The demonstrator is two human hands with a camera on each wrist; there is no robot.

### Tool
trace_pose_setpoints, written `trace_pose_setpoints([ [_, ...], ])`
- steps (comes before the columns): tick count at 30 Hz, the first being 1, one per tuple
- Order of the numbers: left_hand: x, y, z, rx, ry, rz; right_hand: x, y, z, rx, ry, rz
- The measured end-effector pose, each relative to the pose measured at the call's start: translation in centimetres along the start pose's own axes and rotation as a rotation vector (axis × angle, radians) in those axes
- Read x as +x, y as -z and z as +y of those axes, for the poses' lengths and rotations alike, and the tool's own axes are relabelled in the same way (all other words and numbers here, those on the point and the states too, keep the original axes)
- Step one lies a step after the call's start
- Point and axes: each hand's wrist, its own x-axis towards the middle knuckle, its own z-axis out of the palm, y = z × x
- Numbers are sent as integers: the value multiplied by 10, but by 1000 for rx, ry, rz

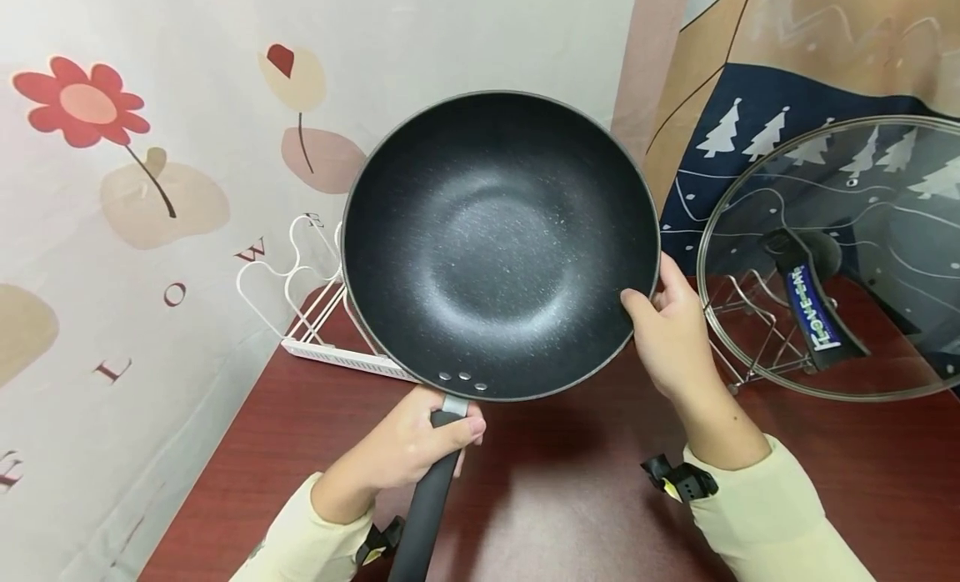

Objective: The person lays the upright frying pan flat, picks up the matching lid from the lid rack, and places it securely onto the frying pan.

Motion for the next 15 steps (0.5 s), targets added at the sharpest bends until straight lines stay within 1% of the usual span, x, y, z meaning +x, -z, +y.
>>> trace_pose_setpoints([
  [3,1,0,-1,-2,6,-16,-2,1,1,23,-8,33],
  [6,2,-1,-3,-20,7,-26,-4,0,2,75,-4,55],
  [8,3,-2,-4,-33,-3,-32,-6,0,2,97,2,64],
  [12,4,-2,-6,-45,11,-50,-8,2,2,96,8,77],
  [15,5,-2,-7,-66,26,-71,-10,4,2,79,-5,89],
])
